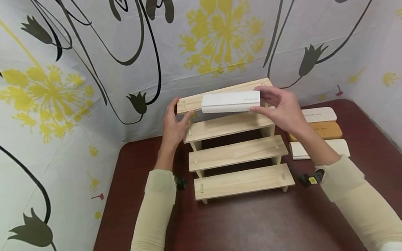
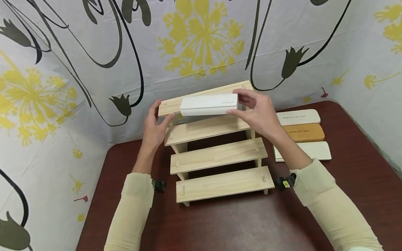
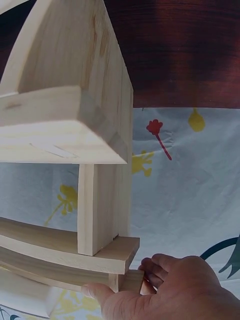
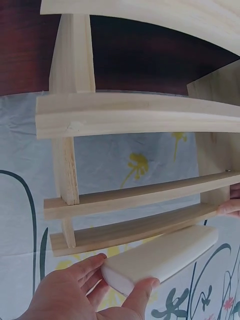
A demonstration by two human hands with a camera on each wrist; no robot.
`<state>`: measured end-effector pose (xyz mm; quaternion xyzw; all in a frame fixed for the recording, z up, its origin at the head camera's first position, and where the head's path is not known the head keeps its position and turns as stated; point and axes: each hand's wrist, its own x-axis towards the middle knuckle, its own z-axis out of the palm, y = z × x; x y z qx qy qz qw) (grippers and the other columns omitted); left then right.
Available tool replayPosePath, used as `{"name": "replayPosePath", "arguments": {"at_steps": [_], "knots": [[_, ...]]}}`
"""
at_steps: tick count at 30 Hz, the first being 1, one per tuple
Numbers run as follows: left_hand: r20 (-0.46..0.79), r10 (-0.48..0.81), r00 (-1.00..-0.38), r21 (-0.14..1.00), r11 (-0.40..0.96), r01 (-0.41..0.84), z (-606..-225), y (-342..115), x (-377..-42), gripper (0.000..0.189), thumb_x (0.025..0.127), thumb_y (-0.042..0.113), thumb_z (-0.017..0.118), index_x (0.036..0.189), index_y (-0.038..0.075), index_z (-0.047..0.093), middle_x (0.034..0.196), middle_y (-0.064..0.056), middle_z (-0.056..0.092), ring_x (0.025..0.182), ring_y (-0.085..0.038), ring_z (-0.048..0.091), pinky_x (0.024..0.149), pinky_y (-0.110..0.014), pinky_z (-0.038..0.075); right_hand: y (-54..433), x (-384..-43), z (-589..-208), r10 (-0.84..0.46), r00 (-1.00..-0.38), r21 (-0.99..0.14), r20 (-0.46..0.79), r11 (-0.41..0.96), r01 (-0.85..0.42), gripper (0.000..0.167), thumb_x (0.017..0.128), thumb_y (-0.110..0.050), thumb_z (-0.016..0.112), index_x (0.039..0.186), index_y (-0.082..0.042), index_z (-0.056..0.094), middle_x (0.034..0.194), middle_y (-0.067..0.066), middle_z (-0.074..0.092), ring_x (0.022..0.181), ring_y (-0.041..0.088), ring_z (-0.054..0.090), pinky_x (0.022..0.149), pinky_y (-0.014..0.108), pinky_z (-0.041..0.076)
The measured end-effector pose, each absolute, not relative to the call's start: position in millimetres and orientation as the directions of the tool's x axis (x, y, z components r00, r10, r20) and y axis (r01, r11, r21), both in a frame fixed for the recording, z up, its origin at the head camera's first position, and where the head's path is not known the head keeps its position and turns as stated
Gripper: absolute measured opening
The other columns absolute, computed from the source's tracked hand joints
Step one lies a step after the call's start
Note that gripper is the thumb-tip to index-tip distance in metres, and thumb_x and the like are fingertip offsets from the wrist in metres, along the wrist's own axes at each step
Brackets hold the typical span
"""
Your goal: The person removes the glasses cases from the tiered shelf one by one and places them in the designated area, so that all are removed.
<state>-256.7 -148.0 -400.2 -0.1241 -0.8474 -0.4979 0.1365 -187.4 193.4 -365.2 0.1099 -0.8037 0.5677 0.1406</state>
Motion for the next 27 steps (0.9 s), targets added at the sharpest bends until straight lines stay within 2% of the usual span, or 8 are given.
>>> {"name": "replayPosePath", "arguments": {"at_steps": [8, 14, 24, 27], "knots": [[0.351, 0.066, -0.934, 0.802, 0.494, 0.336, -400, -148, -257, 0.077, 0.102, 0.035, 0.075, 0.165, 0.010, 0.037, 0.168, -0.013, 0.037, 0.157, -0.030, 0.031, 0.126, -0.051, 0.029, 196, -184, -371, -0.042, -0.930, -0.884, 0.365, 0.298, -0.360, 0.057, 0.090, -0.014, 0.089, 0.142, -0.007, 0.067, 0.139, 0.016, 0.069, 0.129, 0.031, 0.066, 0.109, 0.045, 0.051], [0.367, 0.077, -0.927, 0.796, 0.489, 0.356, -403, -148, -255, 0.079, 0.103, 0.034, 0.074, 0.166, 0.008, 0.035, 0.169, -0.012, 0.036, 0.157, -0.027, 0.030, 0.127, -0.046, 0.028, 196, -180, -374, -0.051, -0.925, -0.887, 0.376, 0.268, -0.376, 0.056, 0.090, -0.010, 0.088, 0.141, -0.006, 0.068, 0.136, 0.016, 0.070, 0.128, 0.030, 0.066, 0.107, 0.035, 0.053], [0.409, 0.104, -0.906, 0.828, 0.375, 0.417, -411, -151, -241, 0.082, 0.104, 0.033, 0.073, 0.168, 0.008, 0.028, 0.171, -0.009, 0.032, 0.157, -0.021, 0.029, 0.127, -0.034, 0.027, 196, -173, -376, -0.056, -0.922, -0.886, 0.383, 0.259, -0.384, 0.055, 0.089, -0.007, 0.088, 0.140, -0.006, 0.068, 0.139, 0.015, 0.068, 0.127, 0.029, 0.067, 0.104, 0.028, 0.054], [0.412, 0.110, -0.904, 0.831, 0.363, 0.423, -414, -153, -236, 0.083, 0.104, 0.034, 0.073, 0.168, 0.008, 0.027, 0.170, -0.008, 0.033, 0.157, -0.022, 0.030, 0.127, -0.035, 0.028, 197, -171, -377, -0.054, -0.927, -0.886, 0.371, 0.277, -0.371, 0.055, 0.089, -0.009, 0.089, 0.140, -0.007, 0.069, 0.138, 0.015, 0.069, 0.128, 0.029, 0.067, 0.102, 0.025, 0.054]]}}
